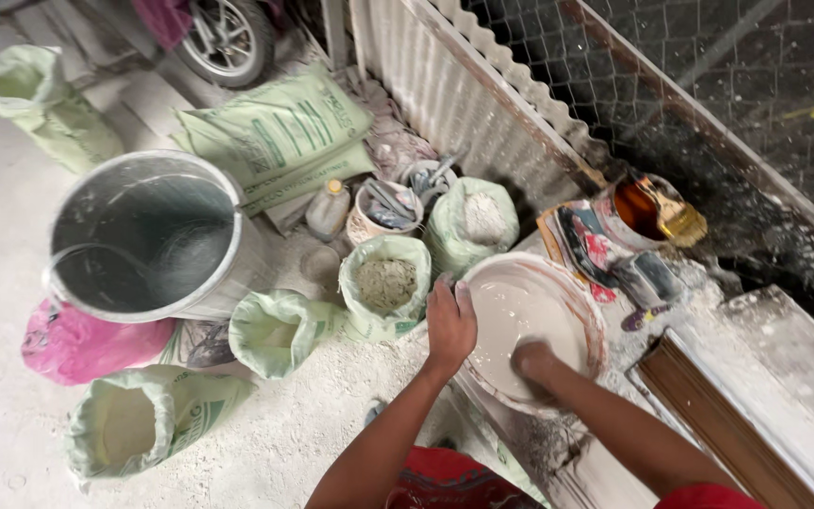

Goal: The person cuts open a green bag of white powder with a knife, scoops the powder by hand into a bucket, and stirs the contents with their hand. The person wears flip-flops and patterned pants while working in a cluttered area with multiple bags and buckets.

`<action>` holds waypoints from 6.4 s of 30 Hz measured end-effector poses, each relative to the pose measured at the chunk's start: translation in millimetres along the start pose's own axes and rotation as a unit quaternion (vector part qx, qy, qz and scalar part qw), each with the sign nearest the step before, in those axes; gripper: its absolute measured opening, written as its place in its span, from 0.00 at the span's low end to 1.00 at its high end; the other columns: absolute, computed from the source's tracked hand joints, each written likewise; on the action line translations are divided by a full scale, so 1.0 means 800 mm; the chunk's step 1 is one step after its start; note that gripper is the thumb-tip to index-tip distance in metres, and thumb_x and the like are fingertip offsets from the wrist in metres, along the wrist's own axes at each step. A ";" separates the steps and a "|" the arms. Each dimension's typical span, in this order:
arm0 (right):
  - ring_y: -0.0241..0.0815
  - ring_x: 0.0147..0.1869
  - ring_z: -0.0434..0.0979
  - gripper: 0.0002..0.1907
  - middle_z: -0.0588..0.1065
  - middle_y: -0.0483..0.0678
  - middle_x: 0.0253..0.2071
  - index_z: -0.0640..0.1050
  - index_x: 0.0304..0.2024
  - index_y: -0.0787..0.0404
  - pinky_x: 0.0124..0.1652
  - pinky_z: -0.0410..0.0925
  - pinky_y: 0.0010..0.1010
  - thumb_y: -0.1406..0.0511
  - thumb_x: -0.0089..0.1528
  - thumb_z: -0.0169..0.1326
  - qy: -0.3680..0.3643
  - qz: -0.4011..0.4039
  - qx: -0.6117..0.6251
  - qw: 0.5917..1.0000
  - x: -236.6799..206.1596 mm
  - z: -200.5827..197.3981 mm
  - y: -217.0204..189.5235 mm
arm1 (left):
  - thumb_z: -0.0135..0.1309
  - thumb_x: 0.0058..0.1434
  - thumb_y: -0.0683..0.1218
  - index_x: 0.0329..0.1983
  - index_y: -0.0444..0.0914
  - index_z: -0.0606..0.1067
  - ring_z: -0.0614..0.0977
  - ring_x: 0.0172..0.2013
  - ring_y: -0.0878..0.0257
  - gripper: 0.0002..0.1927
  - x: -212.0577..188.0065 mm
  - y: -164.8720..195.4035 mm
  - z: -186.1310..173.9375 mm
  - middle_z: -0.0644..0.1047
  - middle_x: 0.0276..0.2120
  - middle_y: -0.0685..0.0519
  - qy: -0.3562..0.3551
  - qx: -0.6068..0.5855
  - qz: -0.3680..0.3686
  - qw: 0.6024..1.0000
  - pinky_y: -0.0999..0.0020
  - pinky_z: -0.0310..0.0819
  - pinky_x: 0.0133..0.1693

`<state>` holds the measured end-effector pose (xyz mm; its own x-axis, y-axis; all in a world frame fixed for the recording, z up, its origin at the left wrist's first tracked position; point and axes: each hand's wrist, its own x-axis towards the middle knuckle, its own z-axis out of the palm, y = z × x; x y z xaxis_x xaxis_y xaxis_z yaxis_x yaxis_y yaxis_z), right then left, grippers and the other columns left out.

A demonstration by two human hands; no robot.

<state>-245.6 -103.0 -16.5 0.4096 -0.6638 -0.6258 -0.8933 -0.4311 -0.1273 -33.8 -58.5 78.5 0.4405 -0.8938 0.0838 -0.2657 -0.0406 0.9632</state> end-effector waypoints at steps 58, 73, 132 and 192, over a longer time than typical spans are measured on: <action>0.52 0.59 0.78 0.16 0.78 0.57 0.55 0.82 0.52 0.59 0.54 0.71 0.41 0.61 0.66 0.52 -0.001 -0.099 0.105 0.990 0.007 -0.007 -0.024 | 0.41 0.74 0.51 0.61 0.27 0.66 0.75 0.48 0.32 0.22 -0.021 0.004 0.001 0.75 0.46 0.28 0.138 0.037 0.033 0.989 0.43 0.65 0.53; 0.48 0.55 0.83 0.15 0.79 0.54 0.55 0.84 0.48 0.60 0.49 0.75 0.36 0.67 0.59 0.59 -0.222 -0.020 -0.319 0.921 0.015 0.020 -0.037 | 0.42 0.74 0.49 0.59 0.26 0.67 0.76 0.45 0.37 0.21 -0.024 0.011 -0.004 0.77 0.42 0.32 0.131 0.036 0.024 0.990 0.44 0.65 0.51; 0.49 0.45 0.82 0.11 0.79 0.59 0.46 0.82 0.45 0.69 0.43 0.75 0.35 0.70 0.63 0.55 -0.071 -0.093 -0.084 0.990 0.062 -0.053 -0.011 | 0.42 0.74 0.49 0.60 0.27 0.66 0.75 0.47 0.34 0.21 -0.022 0.010 -0.006 0.77 0.43 0.31 0.132 0.034 0.015 0.991 0.43 0.65 0.52; 0.54 0.50 0.80 0.18 0.78 0.60 0.47 0.79 0.49 0.66 0.49 0.74 0.40 0.62 0.60 0.55 -0.121 -0.132 -0.105 0.978 0.034 0.012 0.001 | 0.42 0.73 0.49 0.60 0.26 0.66 0.78 0.47 0.35 0.22 -0.027 0.018 -0.006 0.76 0.46 0.28 0.108 -0.006 -0.035 0.993 0.46 0.68 0.52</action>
<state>-237.2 -115.7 -41.6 0.5421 -0.3589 -0.7598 -0.6944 -0.7006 -0.1645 -43.5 -37.4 91.7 0.6319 -0.7720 0.0684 -0.2185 -0.0928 0.9714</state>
